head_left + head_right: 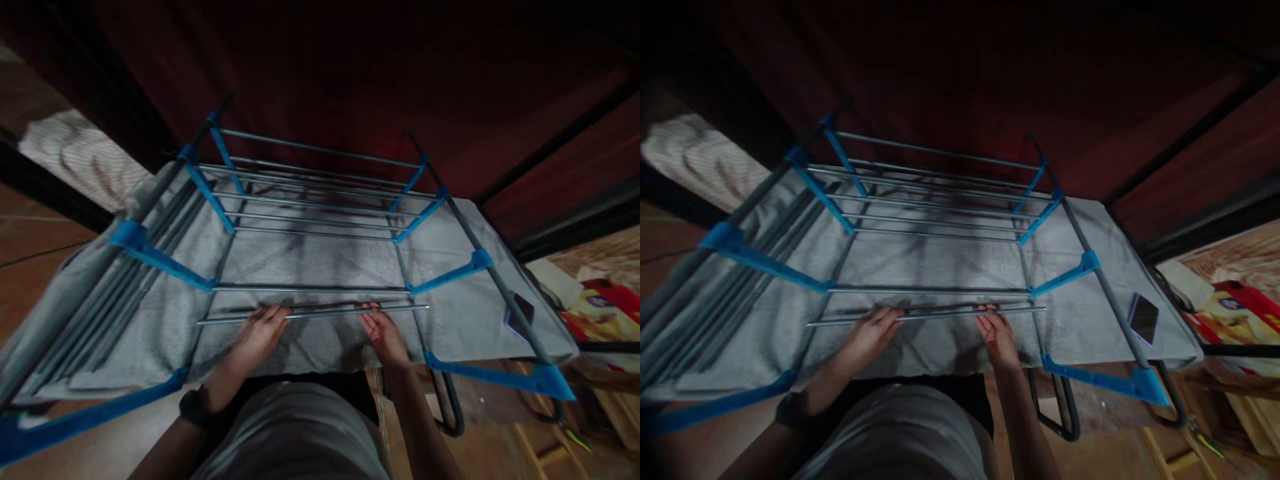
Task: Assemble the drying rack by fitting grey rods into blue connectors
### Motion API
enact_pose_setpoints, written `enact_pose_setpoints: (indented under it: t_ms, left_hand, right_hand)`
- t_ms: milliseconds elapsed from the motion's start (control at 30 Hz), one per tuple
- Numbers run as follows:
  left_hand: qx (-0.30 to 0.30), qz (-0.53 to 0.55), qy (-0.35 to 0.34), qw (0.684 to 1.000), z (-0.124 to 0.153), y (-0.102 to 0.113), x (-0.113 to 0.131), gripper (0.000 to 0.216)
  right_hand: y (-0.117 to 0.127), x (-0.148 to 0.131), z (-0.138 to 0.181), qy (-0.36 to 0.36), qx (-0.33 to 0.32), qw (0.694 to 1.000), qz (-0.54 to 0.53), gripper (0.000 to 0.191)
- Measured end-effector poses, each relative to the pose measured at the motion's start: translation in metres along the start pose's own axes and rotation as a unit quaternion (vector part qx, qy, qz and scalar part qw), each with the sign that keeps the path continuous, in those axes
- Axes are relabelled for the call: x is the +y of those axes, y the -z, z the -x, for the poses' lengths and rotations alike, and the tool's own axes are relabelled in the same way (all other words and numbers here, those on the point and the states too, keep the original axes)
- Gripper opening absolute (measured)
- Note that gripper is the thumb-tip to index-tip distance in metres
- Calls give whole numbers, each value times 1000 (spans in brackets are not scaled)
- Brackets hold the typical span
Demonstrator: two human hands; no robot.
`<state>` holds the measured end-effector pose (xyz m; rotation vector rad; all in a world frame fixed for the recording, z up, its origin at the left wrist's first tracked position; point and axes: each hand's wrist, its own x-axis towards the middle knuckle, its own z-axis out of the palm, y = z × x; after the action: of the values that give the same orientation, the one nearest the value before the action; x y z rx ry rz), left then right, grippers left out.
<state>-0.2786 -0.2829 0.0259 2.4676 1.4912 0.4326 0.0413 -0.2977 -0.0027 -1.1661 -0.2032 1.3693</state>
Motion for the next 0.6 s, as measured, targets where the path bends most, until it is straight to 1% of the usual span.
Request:
enact_pose_setpoints:
  t_ms: [133,233,367,467,600]
  left_hand:
    - [-18,-39,4,999,-2,5,12,29]
    - [-21,-47,18,999,-2,9,13,31]
    - [-20,-56,53,997,1,14,5,31]
    - [-15,-61,85,994,7,20,-4,30]
    - [18,-66,112,991,16,25,-15,31]
  right_hand:
    - [-6,17,3,-28,-17,999,8,25]
    - [-12,24,2,-36,-14,999,7,26]
    - [-16,24,1,-31,-13,999,3,24]
    - [-14,20,-1,-23,-11,1000,8,22]
    - [-6,14,-6,-12,-6,1000,24,21]
